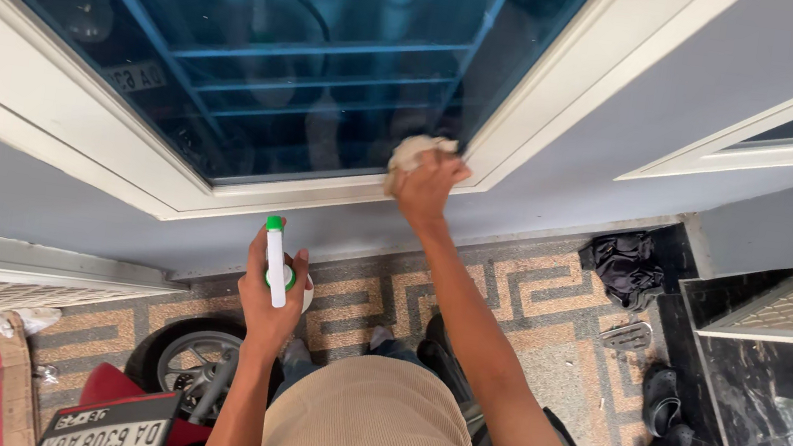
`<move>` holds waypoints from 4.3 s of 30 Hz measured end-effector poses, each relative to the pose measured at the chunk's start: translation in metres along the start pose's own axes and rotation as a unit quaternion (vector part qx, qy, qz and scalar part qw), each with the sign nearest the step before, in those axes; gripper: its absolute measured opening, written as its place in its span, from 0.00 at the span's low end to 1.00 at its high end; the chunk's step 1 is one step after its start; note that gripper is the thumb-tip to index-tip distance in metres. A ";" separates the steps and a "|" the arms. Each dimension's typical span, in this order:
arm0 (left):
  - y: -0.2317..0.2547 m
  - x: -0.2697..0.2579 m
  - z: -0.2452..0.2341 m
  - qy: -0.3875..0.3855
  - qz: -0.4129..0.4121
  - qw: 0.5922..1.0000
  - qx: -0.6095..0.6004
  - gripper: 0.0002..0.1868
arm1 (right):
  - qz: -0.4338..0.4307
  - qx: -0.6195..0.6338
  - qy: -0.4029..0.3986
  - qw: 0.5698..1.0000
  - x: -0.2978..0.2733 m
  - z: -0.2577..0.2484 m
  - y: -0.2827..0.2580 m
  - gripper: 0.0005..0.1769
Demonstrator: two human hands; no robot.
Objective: The person cleans a window pane by spraying a liquid from a bottle and wiping the glass surface with a cloth.
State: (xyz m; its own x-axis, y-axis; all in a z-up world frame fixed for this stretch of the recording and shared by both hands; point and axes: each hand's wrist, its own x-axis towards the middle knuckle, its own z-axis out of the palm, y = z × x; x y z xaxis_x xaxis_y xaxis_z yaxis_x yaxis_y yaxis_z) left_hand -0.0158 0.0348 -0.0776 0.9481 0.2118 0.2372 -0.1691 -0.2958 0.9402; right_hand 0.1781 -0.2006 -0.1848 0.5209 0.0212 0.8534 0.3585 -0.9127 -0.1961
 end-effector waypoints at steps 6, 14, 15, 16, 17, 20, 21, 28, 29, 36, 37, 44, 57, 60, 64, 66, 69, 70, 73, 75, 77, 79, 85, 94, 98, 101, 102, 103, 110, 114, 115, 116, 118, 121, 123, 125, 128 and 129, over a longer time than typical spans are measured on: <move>0.010 -0.011 0.031 0.015 0.003 1.000 0.019 0.28 | 0.005 0.009 0.104 0.994 0.108 -0.059 -0.003 0.27; 0.001 -0.027 0.045 0.055 0.002 0.998 0.030 0.28 | -0.035 0.035 0.120 0.992 0.107 -0.049 0.001 0.29; -0.001 -0.030 0.044 0.061 0.007 0.998 0.033 0.27 | -0.043 0.035 0.099 0.994 0.087 -0.037 0.005 0.29; -0.003 -0.032 0.043 0.066 0.014 0.997 0.036 0.27 | -0.050 0.034 0.080 0.995 0.069 -0.028 0.005 0.30; -0.006 -0.032 0.041 0.072 0.007 0.997 0.041 0.28 | -0.057 0.033 0.061 0.996 0.050 -0.019 0.003 0.30; -0.013 -0.030 0.031 0.080 -0.004 0.996 0.041 0.29 | -0.074 0.017 0.005 0.997 0.002 -0.001 -0.003 0.31; -0.014 -0.030 0.027 0.085 -0.001 0.996 0.032 0.29 | -0.074 0.017 -0.005 0.997 -0.010 0.001 -0.008 0.32; -0.008 -0.011 -0.028 0.092 0.000 0.995 0.034 0.28 | -0.085 0.053 0.021 0.995 0.024 0.010 -0.069 0.32; -0.007 -0.008 -0.037 0.093 0.003 0.995 0.036 0.28 | -0.088 0.069 0.036 0.993 0.041 0.009 -0.080 0.32; -0.005 0.014 -0.093 0.096 0.020 0.995 0.036 0.27 | -0.097 0.075 0.115 0.986 0.135 -0.007 -0.192 0.34; -0.006 0.016 -0.099 0.098 0.022 0.995 0.027 0.27 | -0.108 0.075 0.114 0.985 0.134 -0.003 -0.202 0.35; -0.030 0.027 -0.127 0.066 0.035 0.996 0.043 0.27 | -0.172 0.030 0.064 0.983 0.036 0.060 -0.217 0.34; -0.023 0.036 -0.179 0.034 0.036 0.999 0.009 0.28 | -0.144 0.055 0.110 0.982 0.141 0.008 -0.272 0.30; -0.019 0.038 -0.187 0.041 0.047 0.998 0.013 0.28 | -0.139 0.041 0.138 0.980 0.221 -0.043 -0.299 0.29; -0.015 0.040 -0.196 0.045 0.087 0.995 0.010 0.27 | -0.136 0.015 0.198 0.971 0.286 -0.075 -0.325 0.23; -0.015 0.042 -0.197 0.041 0.074 0.996 0.007 0.27 | -0.127 0.031 0.191 0.973 0.281 -0.077 -0.328 0.26; -0.019 0.047 -0.197 0.036 0.069 0.997 0.011 0.27 | -0.133 0.048 0.168 0.976 0.242 -0.051 -0.318 0.26; -0.021 0.048 -0.196 0.034 0.069 0.997 0.013 0.27 | -0.137 0.052 0.158 0.977 0.219 -0.037 -0.312 0.26; -0.023 0.049 -0.193 0.023 0.065 0.998 -0.002 0.27 | -0.148 0.043 0.129 0.980 0.140 0.015 -0.290 0.27; -0.022 0.047 -0.193 0.015 0.046 0.999 0.003 0.27 | -0.147 0.025 0.104 0.983 0.085 0.044 -0.277 0.25; -0.021 0.047 -0.192 0.006 0.046 0.999 0.006 0.28 | -0.158 0.023 0.082 0.984 0.050 0.060 -0.268 0.26; -0.019 0.046 -0.192 -0.003 0.063 0.998 0.009 0.28 | -0.170 0.028 0.070 0.983 0.039 0.063 -0.265 0.28; -0.010 0.045 -0.191 -0.005 0.069 0.998 0.008 0.28 | -0.147 0.035 0.086 0.985 0.098 0.031 -0.272 0.33; -0.004 0.042 -0.182 0.011 0.093 0.996 0.004 0.26 | -0.109 0.045 0.180 0.977 0.230 -0.038 -0.308 0.32; -0.014 0.044 -0.176 0.008 0.043 0.999 0.008 0.27 | -0.144 0.064 0.170 0.973 0.153 0.011 -0.297 0.28; -0.022 0.043 -0.170 0.011 0.035 0.999 -0.001 0.27 | -0.148 0.063 0.119 0.980 0.074 0.055 -0.276 0.26; -0.024 0.043 -0.169 0.008 0.034 0.999 0.002 0.27 | -0.142 0.058 0.097 0.983 0.047 0.067 -0.269 0.26; -0.026 0.042 -0.167 0.005 0.033 0.999 0.005 0.27 | -0.144 0.057 0.070 0.986 0.028 0.072 -0.265 0.26; -0.032 0.038 -0.159 -0.005 0.027 1.000 0.007 0.27 | -0.179 0.030 -0.034 0.983 -0.025 0.084 -0.237 0.28; -0.027 0.039 -0.153 0.001 0.025 1.000 0.012 0.28 | -0.153 0.019 0.035 0.987 0.009 0.070 -0.219 0.28; -0.025 0.040 -0.151 0.001 0.021 1.000 0.017 0.28 | -0.144 0.026 0.047 0.988 0.025 0.063 -0.211 0.28; -0.022 0.040 -0.148 0.001 0.024 1.000 0.017 0.28 | -0.134 0.033 0.059 0.989 0.043 0.056 -0.204 0.29; -0.017 0.042 -0.141 0.001 0.029 0.999 0.018 0.28 | -0.136 0.034 0.101 0.985 0.092 0.023 -0.199 0.28; -0.010 0.045 -0.129 0.003 0.033 0.999 0.021 0.29 | -0.113 0.005 0.123 0.986 0.162 -0.034 -0.198 0.30; -0.006 0.046 -0.119 0.001 0.052 0.998 0.026 0.28 | -0.078 -0.008 0.133 0.988 0.207 -0.067 -0.192 0.29; -0.003 0.044 -0.111 -0.003 0.058 0.998 0.021 0.28 | -0.042 0.010 0.159 0.986 0.244 -0.092 -0.180 0.26; 0.002 0.043 -0.097 -0.012 0.053 0.999 0.006 0.28 | -0.037 0.034 0.195 0.980 0.265 -0.103 -0.167 0.26; 0.003 0.042 -0.093 -0.012 0.050 0.999 0.005 0.28 | -0.042 0.041 0.206 0.977 0.264 -0.100 -0.160 0.26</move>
State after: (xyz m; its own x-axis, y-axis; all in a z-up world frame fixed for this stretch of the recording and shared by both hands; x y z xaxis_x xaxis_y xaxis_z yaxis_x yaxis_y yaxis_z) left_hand -0.0016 0.1290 -0.0423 0.9329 0.1577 0.3237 -0.2608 -0.3239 0.9094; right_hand 0.1808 -0.0900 0.1201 0.1371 -0.0867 0.9867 0.4561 -0.8787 -0.1406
